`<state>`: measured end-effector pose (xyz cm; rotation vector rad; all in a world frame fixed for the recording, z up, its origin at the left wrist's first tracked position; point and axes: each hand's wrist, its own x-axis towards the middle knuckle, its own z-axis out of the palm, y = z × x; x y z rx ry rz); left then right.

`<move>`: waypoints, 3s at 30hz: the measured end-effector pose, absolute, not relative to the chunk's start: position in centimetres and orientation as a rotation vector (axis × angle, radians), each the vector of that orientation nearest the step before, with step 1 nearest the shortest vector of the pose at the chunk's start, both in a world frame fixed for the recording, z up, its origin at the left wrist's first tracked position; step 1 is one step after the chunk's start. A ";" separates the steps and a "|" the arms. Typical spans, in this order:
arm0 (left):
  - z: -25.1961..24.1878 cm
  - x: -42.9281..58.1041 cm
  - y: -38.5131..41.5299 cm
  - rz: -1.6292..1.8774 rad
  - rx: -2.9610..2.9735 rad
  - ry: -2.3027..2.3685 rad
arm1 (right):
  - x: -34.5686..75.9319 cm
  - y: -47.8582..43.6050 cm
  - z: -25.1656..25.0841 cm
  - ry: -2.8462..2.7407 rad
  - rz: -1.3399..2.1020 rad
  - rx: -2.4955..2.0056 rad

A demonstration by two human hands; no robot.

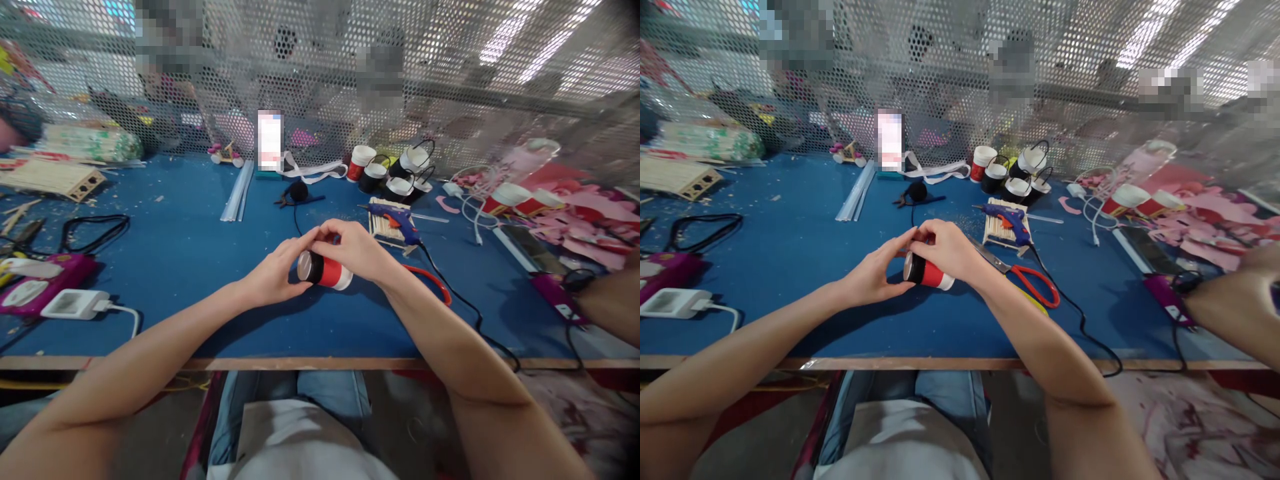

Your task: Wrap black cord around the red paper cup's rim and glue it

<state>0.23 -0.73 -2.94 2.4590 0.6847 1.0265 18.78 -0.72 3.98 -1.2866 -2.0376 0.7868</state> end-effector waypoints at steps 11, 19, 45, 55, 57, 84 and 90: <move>-2.5 0.7 -1.6 0.942 2.097 0.608 | 21.7 -1.2 2.8 -1.855 0.882 -1.193; -3.0 0.7 -1.8 0.933 2.130 0.579 | 21.8 -1.2 1.7 -1.897 0.874 -1.219; -1.2 0.6 -2.1 0.582 1.872 0.988 | 20.9 -2.9 0.2 -2.076 0.659 -1.312; -1.1 0.8 -2.6 0.616 1.865 0.907 | 21.4 -2.9 1.1 -2.077 0.724 -1.258; -1.2 0.7 -2.6 0.638 1.876 0.878 | 21.5 -2.8 1.2 -2.071 0.748 -1.269; 0.6 1.7 -1.2 0.546 1.759 0.840 | 21.7 -2.2 0.2 -1.983 0.724 -1.217; -0.1 1.8 -1.1 0.573 1.863 0.790 | 22.1 -1.5 1.1 -1.932 0.782 -1.199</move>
